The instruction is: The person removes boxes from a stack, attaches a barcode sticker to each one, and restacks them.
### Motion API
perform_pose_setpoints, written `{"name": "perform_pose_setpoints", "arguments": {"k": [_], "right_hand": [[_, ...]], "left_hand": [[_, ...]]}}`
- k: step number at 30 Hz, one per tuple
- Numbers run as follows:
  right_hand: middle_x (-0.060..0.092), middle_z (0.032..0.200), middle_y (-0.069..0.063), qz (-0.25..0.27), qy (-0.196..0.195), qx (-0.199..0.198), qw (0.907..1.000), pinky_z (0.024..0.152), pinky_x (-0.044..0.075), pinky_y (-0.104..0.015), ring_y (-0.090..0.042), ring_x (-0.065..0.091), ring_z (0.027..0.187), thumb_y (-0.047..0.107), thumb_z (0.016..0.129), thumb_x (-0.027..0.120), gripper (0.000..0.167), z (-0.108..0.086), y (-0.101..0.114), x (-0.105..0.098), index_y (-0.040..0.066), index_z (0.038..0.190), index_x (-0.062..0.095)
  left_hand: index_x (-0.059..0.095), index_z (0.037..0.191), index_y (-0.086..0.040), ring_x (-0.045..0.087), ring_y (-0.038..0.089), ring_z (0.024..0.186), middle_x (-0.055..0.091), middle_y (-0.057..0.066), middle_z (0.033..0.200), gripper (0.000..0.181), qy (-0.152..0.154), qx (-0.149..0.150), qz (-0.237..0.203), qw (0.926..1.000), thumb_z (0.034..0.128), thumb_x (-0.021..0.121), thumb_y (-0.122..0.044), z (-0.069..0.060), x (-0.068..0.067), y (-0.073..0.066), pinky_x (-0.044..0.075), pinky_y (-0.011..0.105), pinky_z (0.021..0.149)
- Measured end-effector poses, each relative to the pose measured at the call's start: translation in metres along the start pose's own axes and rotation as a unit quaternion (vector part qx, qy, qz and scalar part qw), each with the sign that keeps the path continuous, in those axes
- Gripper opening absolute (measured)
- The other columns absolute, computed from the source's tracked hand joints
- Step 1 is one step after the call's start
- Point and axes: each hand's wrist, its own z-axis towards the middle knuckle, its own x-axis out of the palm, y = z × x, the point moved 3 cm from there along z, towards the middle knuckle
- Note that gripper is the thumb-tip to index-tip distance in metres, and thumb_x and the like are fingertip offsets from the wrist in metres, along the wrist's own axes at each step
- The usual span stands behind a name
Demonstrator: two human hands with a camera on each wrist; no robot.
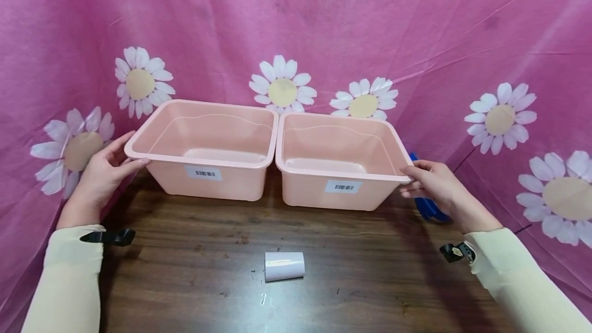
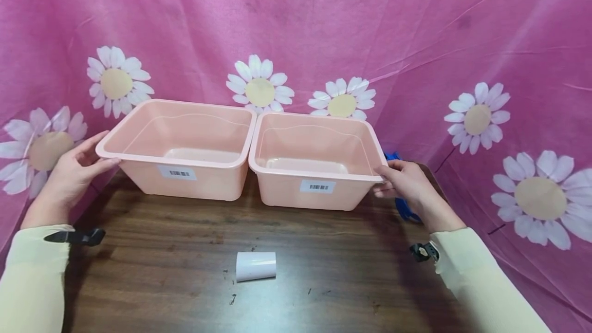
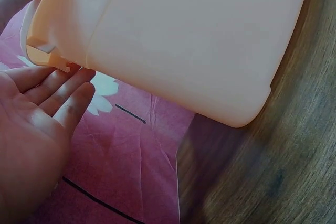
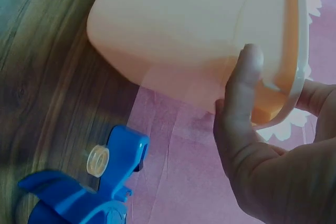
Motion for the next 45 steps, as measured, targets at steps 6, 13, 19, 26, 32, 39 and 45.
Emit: {"name": "perform_pose_setpoints", "arguments": {"k": [6,13,19,26,32,39,45], "right_hand": [[0.079,0.089,0.005,0.045,0.009,-0.002,0.9990,0.079,0.070,-0.027,-0.009,0.083,0.077,0.018,0.116,0.054,0.057,0.003,0.004,0.003,-0.020,0.155,0.034],[0.079,0.088,0.004,0.067,0.003,-0.012,0.9977,0.078,0.070,-0.028,-0.011,0.083,0.077,0.009,0.113,0.054,0.042,0.003,0.005,0.005,-0.019,0.143,0.044],[0.080,0.086,0.004,0.057,-0.014,-0.014,0.9982,0.076,0.070,-0.028,-0.011,0.083,0.074,0.009,0.111,0.054,0.037,0.000,0.006,0.004,-0.017,0.138,0.049],[0.079,0.086,0.007,0.034,-0.029,-0.015,0.9989,0.075,0.069,-0.027,-0.007,0.082,0.074,0.012,0.114,0.051,0.046,-0.007,0.012,-0.003,-0.021,0.146,0.046],[0.080,0.080,0.005,0.040,-0.046,-0.021,0.9979,0.071,0.068,-0.025,-0.009,0.082,0.069,0.016,0.114,0.055,0.023,-0.018,0.028,-0.015,0.007,0.109,0.076],[0.082,0.075,-0.002,0.115,-0.044,-0.016,0.9922,0.066,0.067,-0.023,-0.010,0.081,0.065,0.017,0.115,0.059,0.041,-0.029,0.056,-0.027,0.020,0.081,0.082],[0.078,0.070,-0.001,0.105,-0.067,-0.017,0.9921,0.064,0.066,-0.022,-0.009,0.080,0.062,0.017,0.113,0.058,0.042,-0.035,0.104,-0.037,0.020,0.077,0.080]], "left_hand": [[0.049,0.169,-0.010,0.069,-0.009,0.118,0.074,-0.023,0.136,0.076,0.003,-0.003,0.000,1.0000,0.1005,0.071,0.014,-0.001,-0.002,-0.001,0.056,0.004,0.094],[0.043,0.172,-0.006,0.069,-0.009,0.118,0.073,-0.023,0.135,0.079,0.002,-0.005,0.001,1.0000,0.1008,0.072,0.012,-0.001,-0.003,-0.003,0.056,0.004,0.093],[0.042,0.172,-0.005,0.068,-0.010,0.119,0.073,-0.024,0.135,0.078,0.002,-0.005,0.009,0.9999,0.1013,0.072,0.011,0.000,0.000,-0.004,0.055,0.003,0.094],[0.037,0.173,-0.001,0.067,-0.010,0.119,0.072,-0.023,0.136,0.081,0.003,-0.003,0.004,1.0000,0.1011,0.072,0.012,-0.001,0.001,-0.004,0.055,0.003,0.094],[0.037,0.172,0.000,0.068,-0.009,0.119,0.072,-0.023,0.135,0.080,-0.003,-0.001,-0.001,1.0000,0.1009,0.072,0.012,-0.003,0.000,-0.004,0.056,0.004,0.093],[0.031,0.173,0.003,0.068,-0.009,0.120,0.072,-0.022,0.136,0.084,-0.003,-0.002,-0.009,0.9999,0.1007,0.072,0.012,-0.002,0.000,-0.002,0.057,0.005,0.093],[0.028,0.174,0.004,0.068,-0.009,0.118,0.071,-0.022,0.134,0.086,-0.003,-0.012,0.003,0.9999,0.1011,0.073,0.010,-0.001,0.002,-0.001,0.057,0.005,0.092]]}}
